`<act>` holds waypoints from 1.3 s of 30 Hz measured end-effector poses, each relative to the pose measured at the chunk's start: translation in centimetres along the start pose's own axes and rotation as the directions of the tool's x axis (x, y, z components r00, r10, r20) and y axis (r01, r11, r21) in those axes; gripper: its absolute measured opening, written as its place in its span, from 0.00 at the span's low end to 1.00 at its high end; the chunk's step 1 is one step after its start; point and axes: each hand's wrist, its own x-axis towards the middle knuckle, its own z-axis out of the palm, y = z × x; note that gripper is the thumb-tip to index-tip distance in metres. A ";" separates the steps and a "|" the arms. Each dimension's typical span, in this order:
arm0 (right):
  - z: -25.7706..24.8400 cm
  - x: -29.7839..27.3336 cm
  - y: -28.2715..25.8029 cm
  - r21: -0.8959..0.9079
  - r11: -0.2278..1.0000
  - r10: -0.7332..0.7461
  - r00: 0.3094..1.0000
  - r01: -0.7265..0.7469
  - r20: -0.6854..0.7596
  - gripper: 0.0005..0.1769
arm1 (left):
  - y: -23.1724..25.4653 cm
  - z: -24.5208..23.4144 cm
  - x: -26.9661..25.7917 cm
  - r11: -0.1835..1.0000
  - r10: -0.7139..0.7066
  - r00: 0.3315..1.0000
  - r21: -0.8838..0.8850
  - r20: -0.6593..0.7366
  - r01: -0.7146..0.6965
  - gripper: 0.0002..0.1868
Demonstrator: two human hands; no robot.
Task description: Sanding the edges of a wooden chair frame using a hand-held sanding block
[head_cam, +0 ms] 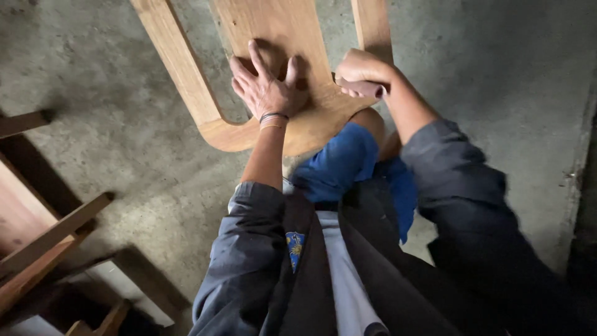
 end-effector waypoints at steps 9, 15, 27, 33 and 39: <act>-7.5 -11.2 3.4 -0.042 0.981 -0.189 0.982 0.188 0.002 0.17 | 0.9 -0.3 0.1 0.919 0.326 0.883 0.105 0.339 -0.380 0.41; -6.9 -8.5 6.7 0.164 0.929 -0.307 0.938 0.332 -0.160 0.25 | 7.3 0.4 -3.5 0.642 0.681 0.443 -0.185 0.583 -0.744 0.31; -1.4 -10.4 6.9 -0.160 0.820 -0.564 0.823 0.549 -0.064 0.27 | 5.0 6.0 -5.1 0.720 0.625 0.461 -0.237 0.630 -0.652 0.28; -1.0 -6.1 4.6 -0.888 0.449 -0.387 0.917 0.099 -0.094 0.20 | 1.6 5.3 -3.1 0.828 0.556 0.720 -0.355 0.416 -0.434 0.20; 1.3 11.3 8.7 -0.871 0.488 -0.393 0.907 0.066 -0.151 0.12 | 9.3 -2.6 -3.4 0.863 0.503 0.644 -0.377 0.576 -0.337 0.26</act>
